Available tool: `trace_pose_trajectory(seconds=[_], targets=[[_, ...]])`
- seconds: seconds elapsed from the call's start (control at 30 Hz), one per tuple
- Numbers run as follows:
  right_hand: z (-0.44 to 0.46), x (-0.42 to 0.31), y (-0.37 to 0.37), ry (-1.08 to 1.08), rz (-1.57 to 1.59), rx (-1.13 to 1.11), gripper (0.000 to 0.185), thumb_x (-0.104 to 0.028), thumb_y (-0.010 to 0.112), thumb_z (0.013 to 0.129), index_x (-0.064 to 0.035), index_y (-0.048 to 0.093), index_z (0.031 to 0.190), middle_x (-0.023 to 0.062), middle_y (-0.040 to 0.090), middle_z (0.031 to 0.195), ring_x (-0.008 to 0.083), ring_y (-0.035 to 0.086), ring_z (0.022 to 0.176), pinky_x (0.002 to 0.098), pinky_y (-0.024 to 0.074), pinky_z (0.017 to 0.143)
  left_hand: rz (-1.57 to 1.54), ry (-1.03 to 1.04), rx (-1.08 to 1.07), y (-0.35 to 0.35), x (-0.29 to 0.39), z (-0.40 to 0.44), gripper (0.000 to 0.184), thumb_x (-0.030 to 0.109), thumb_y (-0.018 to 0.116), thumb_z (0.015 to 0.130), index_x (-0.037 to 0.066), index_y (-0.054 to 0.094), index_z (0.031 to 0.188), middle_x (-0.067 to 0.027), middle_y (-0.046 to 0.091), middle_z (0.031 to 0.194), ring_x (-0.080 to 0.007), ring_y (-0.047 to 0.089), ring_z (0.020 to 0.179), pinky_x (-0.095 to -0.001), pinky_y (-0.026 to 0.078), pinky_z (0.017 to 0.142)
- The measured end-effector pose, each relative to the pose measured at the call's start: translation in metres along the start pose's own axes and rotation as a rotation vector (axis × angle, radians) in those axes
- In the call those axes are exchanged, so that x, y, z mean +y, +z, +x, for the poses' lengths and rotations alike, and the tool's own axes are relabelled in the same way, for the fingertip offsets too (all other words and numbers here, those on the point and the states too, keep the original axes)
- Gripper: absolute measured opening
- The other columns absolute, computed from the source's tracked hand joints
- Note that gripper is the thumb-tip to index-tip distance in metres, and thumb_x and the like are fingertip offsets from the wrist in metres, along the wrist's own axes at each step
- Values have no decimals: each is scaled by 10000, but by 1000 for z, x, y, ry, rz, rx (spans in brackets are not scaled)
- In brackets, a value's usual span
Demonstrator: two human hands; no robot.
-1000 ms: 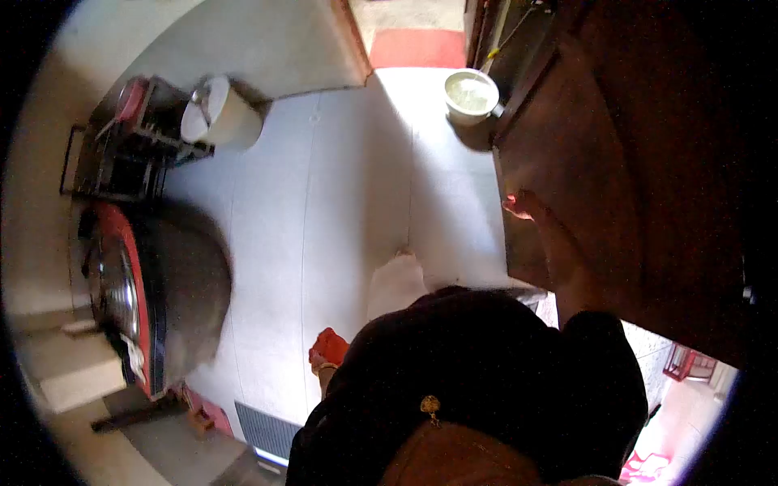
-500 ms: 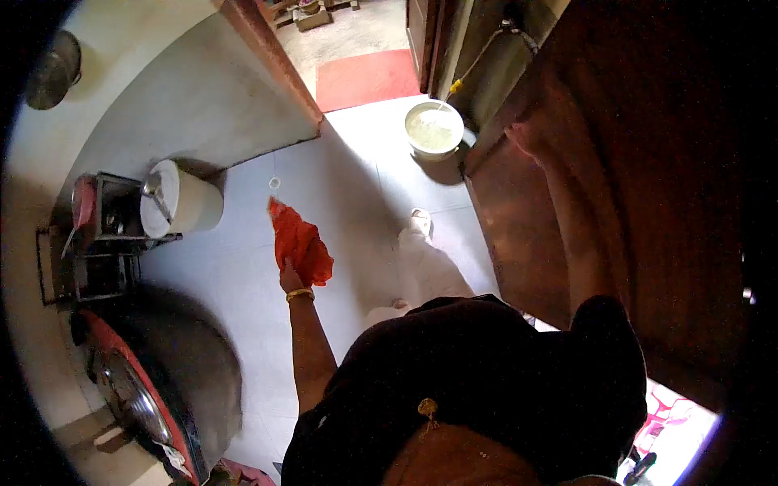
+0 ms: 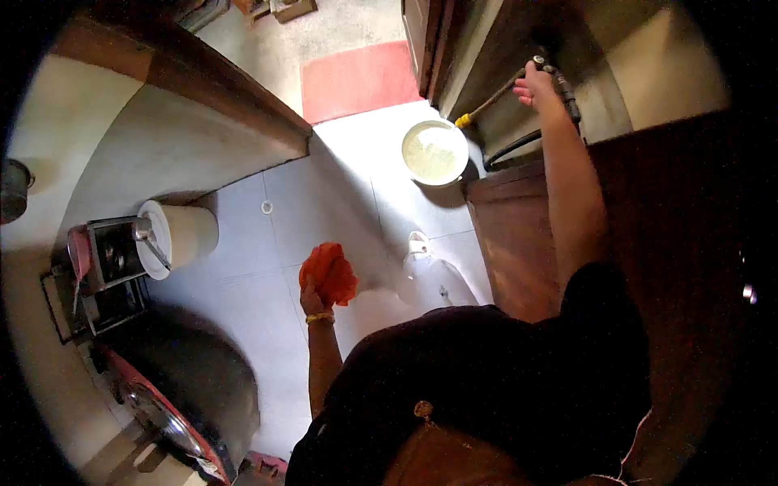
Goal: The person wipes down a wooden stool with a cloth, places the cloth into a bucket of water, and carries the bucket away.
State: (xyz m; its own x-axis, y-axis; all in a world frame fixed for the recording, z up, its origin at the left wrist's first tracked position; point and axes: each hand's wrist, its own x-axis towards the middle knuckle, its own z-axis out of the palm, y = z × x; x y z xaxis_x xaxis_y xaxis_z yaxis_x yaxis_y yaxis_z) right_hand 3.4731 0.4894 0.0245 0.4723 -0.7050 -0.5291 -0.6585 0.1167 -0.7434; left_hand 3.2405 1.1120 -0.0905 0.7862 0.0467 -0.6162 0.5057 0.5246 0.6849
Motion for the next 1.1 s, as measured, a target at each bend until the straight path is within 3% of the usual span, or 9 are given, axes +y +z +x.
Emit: trace_pose_trajectory(seconds=[0.2, 0.6, 0.73, 0.77, 0.8, 0.83, 0.9, 1.03, 1.1], targets=[[13, -9, -3, -55, -245, 54, 408, -391, 435, 951, -9, 563, 1014, 122, 667, 912, 172, 604, 556, 315, 418, 426, -6, -122, 9, 35, -5, 48, 456, 240, 541, 924, 19, 438, 1309, -159, 527, 1264, -314, 561, 1107, -443, 535, 857], [15, -6, 35, -134, 92, 103, 426, -422, 412, 954, -29, 576, 931, 80, 644, 797, 132, 591, 594, 270, 454, 493, 368, -344, -296, 187, -38, 184, 350, 200, 610, 900, -18, 572, 1171, -70, 620, 1094, -167, 593, 971, -298, 465, 866], [-9, 92, 46, -100, 58, -111, 410, -412, 466, 947, -19, 582, 966, 99, 633, 827, 140, 595, 626, 255, 463, 527, 336, -525, -417, 234, -82, 232, 335, 199, 611, 899, -15, 578, 1155, -77, 616, 1113, -166, 608, 938, -297, 480, 848], [-33, 110, 64, 62, -63, -33, 383, -397, 473, 948, -31, 581, 918, 76, 610, 765, 134, 576, 601, 266, 463, 516, 323, -576, -449, 243, -101, 247, 344, 199, 608, 902, -13, 568, 1169, -80, 615, 1116, -170, 612, 933, -303, 486, 842], [-41, 149, 74, 140, -23, -123, 334, -355, 489, 943, -38, 576, 883, 61, 601, 719, 132, 567, 586, 269, 461, 505, 334, -668, -494, 267, -97, 251, 401, 204, 568, 924, 18, 474, 1266, -101, 595, 1152, -218, 624, 990, -396, 550, 793], [-47, 205, 77, 98, 121, -306, 292, -315, 508, 931, -43, 577, 850, 50, 593, 673, 134, 559, 556, 274, 466, 487, 385, -712, -541, 273, -119, 266, 402, 295, 588, 908, 86, 500, 1240, -79, 610, 1111, -216, 638, 928, -410, 563, 735], [-87, 279, 108, 263, 47, -181, 188, -266, 554, 907, -80, 571, 888, 28, 599, 715, 119, 556, 527, 267, 470, 465, 689, -800, -561, 294, -142, 286, 430, 406, 605, 877, 136, 508, 1198, -66, 619, 1066, -214, 639, 868, -392, 559, 680], [-154, 410, 137, 344, -77, -328, 284, -273, 553, 905, -27, 564, 764, 8, 539, 633, 109, 546, 568, 277, 459, 541, 810, -796, -647, 314, -200, 328, 458, 450, 623, 849, 142, 510, 1169, -60, 623, 1020, -201, 626, 818, -349, 535, 659], [-177, 418, 145, 377, -241, -416, 259, -302, 568, 914, -44, 573, 885, -8, 540, 713, 81, 537, 650, 239, 444, 581, 719, -686, -643, 319, -222, 343, 422, 380, 629, 864, 103, 523, 1164, -65, 627, 986, -195, 610, 780, -324, 527, 668]])
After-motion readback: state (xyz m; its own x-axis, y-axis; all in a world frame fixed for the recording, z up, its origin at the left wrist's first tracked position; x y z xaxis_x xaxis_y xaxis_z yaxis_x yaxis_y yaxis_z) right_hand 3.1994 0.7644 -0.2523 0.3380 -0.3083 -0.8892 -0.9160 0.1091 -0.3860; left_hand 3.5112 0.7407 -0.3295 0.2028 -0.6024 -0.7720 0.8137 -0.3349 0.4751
